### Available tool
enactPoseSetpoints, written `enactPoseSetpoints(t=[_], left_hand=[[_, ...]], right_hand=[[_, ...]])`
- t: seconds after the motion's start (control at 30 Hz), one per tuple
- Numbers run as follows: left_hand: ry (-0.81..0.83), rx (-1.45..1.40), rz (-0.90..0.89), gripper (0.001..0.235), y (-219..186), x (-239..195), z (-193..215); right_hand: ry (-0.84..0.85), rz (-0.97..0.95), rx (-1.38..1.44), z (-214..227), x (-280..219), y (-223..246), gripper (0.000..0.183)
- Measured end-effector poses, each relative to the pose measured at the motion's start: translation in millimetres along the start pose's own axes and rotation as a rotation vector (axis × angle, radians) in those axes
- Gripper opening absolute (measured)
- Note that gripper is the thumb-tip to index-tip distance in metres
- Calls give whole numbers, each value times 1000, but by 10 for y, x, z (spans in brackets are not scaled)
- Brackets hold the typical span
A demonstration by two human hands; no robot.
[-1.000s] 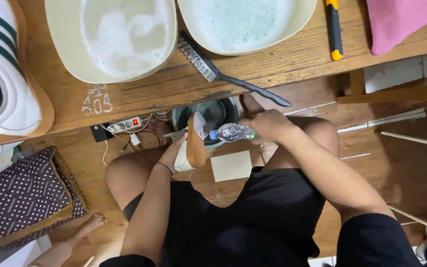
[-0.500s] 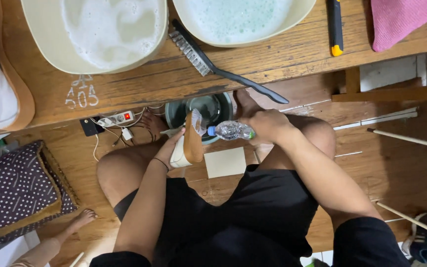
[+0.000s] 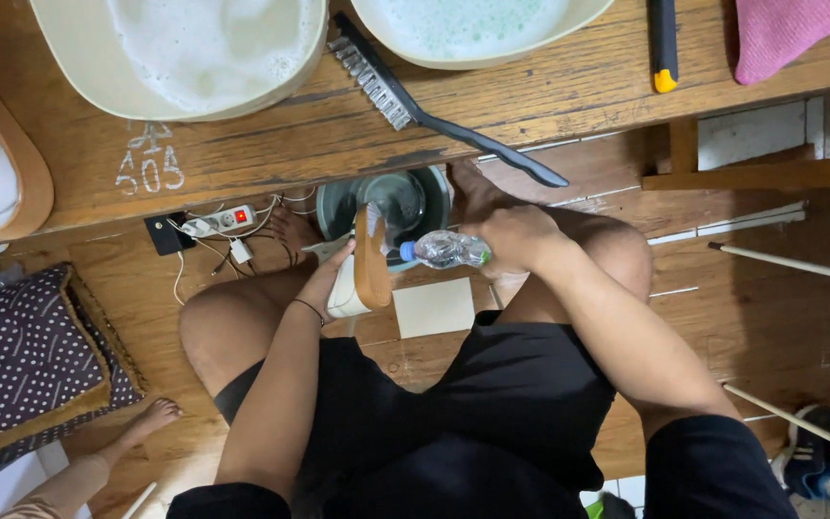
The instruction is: The person cleans the sole of a white sneaker using a brush and soapy water. They scrub the shoe thoroughly, rinse it with water from a bottle, and wipe it with a pink cloth.
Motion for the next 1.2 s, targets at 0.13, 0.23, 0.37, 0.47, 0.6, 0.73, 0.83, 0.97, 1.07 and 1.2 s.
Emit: enactPoseSetpoints(t=[0.13,0.23,0.37,0.47,0.6,0.73,0.83,0.97,1.07,1.2], left_hand=[[22,28,-2,62,-140,-245,-258],[18,15,-8,62,-166,-291,-281],[28,25,-27,66,-175,-256,-254],[28,22,-30,64,-168,-244,-241],[22,21,-46,63,-185,-257,-247],[22,39,-29,66,-209,-310,-289],[21,47,-32,67,-187,-274,-248],[16,30,-22,66,-155,-217,-189],[17,31,-28,67,-163,-235,-194],[4,32,-42,67,-217,-305,-270]], right_hand=[[0,5,7,20,-2,-27,67],[51,16,59,-26,-8,8,73],[51,31,73,-63,15,29,73],[35,24,60,-117,91,-39,72],[13,11,54,-127,114,-101,70],[38,14,71,-111,85,-93,73],[28,11,77,-134,96,-89,75],[40,24,108,-124,56,-67,76],[47,24,108,-97,18,-41,75],[47,14,84,-114,43,-45,73]])
Point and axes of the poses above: each hand's wrist, its own x-axis towards the middle knuckle, its own z-axis out of the back of the hand, y = z × x, the point moved 8 cm from there along x, towards the middle knuckle, and after that the axes turned 12 degrees about -z, right-handed, at the moved point
